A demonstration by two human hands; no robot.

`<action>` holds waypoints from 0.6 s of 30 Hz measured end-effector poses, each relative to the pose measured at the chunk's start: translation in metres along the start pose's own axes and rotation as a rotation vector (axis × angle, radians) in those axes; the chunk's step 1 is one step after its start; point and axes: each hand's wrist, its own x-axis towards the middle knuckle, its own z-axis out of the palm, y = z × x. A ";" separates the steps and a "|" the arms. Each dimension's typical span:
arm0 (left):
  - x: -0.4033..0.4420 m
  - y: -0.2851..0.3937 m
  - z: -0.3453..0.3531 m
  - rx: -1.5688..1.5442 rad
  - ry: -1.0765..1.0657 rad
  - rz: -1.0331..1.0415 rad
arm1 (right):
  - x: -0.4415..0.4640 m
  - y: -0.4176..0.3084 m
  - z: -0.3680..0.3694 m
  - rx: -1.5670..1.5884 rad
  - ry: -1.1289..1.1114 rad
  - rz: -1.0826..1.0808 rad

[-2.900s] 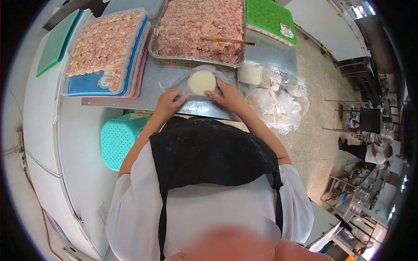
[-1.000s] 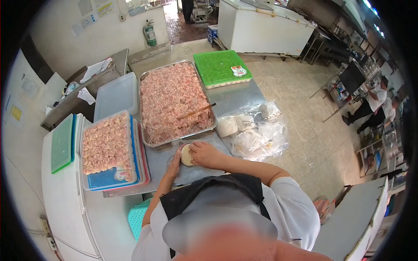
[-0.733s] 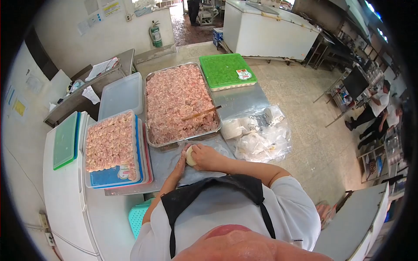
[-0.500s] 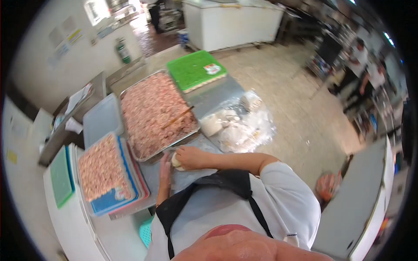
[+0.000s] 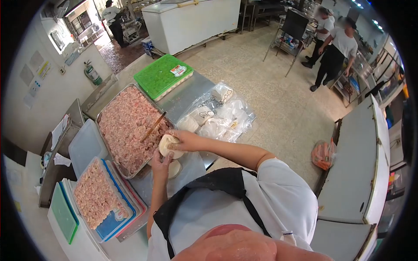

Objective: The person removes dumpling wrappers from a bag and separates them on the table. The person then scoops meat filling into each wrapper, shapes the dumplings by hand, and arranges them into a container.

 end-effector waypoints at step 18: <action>-0.013 0.047 0.005 -1.661 -0.144 -0.226 | 0.016 -0.104 0.043 -0.956 -0.424 -0.283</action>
